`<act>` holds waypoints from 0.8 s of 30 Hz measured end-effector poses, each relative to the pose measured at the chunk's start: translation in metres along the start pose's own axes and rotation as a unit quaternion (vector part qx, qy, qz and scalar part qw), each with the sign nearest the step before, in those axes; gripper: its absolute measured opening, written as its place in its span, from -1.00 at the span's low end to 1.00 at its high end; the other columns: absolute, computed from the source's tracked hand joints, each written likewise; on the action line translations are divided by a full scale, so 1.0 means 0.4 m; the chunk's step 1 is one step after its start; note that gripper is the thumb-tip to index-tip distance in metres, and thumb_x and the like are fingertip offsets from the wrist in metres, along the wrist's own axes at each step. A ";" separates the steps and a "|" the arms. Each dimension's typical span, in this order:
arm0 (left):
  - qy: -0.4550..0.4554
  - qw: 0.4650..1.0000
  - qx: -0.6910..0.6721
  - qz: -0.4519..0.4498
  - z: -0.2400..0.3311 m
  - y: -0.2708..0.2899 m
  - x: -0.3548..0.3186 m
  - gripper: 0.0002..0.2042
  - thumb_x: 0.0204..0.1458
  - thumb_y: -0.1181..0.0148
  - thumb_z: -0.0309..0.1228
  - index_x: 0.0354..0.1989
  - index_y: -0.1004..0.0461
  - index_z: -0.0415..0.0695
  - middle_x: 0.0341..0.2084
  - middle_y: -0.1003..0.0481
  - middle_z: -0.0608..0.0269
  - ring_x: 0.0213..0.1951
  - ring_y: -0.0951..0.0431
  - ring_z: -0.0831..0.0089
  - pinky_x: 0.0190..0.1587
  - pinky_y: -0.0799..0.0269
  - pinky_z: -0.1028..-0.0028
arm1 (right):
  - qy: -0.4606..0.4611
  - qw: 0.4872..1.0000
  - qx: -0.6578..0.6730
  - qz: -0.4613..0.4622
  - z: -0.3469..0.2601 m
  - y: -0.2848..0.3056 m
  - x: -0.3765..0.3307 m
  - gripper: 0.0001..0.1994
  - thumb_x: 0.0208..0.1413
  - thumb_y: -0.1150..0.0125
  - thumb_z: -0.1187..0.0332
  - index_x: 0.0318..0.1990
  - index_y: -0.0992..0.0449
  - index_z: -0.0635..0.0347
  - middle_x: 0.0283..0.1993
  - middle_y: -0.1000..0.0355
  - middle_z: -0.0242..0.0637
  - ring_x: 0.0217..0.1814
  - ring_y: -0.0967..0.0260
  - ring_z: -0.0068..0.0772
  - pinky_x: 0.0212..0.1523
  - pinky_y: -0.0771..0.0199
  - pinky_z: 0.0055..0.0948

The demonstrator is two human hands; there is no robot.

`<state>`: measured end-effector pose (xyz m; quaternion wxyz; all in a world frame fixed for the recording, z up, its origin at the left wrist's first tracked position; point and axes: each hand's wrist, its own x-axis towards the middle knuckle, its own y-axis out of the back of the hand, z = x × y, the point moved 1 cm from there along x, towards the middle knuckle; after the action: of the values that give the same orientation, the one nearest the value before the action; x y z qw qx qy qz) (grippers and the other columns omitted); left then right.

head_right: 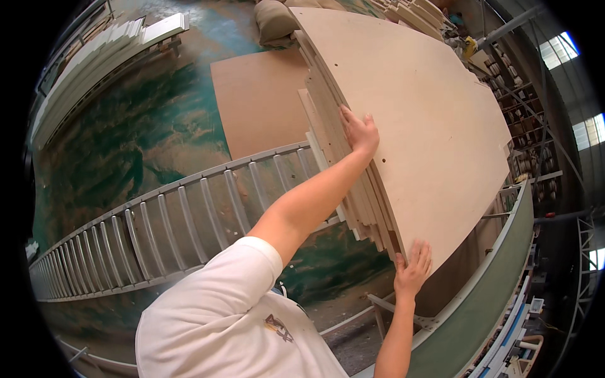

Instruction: The person picks up several wooden panels from a workbench and feeds them into a woodworking machine, then moves to a separate stack to organize larger wooden panels.

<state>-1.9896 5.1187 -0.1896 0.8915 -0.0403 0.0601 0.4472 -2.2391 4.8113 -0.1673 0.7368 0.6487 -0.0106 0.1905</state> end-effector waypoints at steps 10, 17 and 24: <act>-0.017 0.992 0.121 0.036 -0.001 -0.044 0.042 -0.21 0.24 -0.05 -0.17 0.49 0.21 -0.27 0.49 0.20 -0.12 0.50 0.15 0.03 0.47 0.14 0.14 | 0.000 1.000 -0.010 0.012 -0.016 -0.003 0.044 -0.37 0.31 -0.05 -0.04 0.36 -0.26 0.22 0.43 -0.12 0.10 0.46 -0.05 0.19 0.40 -0.01 0.06; 0.006 0.989 0.147 0.001 0.014 -0.066 0.039 -0.18 0.24 -0.03 -0.13 0.50 0.26 -0.25 0.50 0.25 -0.11 0.50 0.13 0.05 0.47 0.12 0.16 | -0.018 0.994 0.105 -0.011 0.144 -0.034 0.039 -0.36 0.31 -0.05 -0.04 0.38 -0.22 0.21 0.41 -0.16 0.09 0.44 -0.07 0.18 0.40 -0.07 0.01; -0.008 0.994 0.109 0.001 -0.011 -0.053 0.049 -0.20 0.24 -0.06 -0.16 0.47 0.25 -0.29 0.47 0.23 -0.18 0.45 0.05 -0.07 0.42 -0.07 0.14 | -0.458 0.529 0.710 0.084 0.203 -0.117 -0.012 -0.40 0.33 -0.07 -0.01 0.28 -0.32 0.35 0.29 -0.35 -0.11 0.26 -0.36 -0.19 0.21 -0.39 -0.23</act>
<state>-1.9613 5.1209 -0.1964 0.8906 0.0605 0.1018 0.4391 -2.2109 4.7283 -0.2001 -0.0916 0.9522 -0.2621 -0.1272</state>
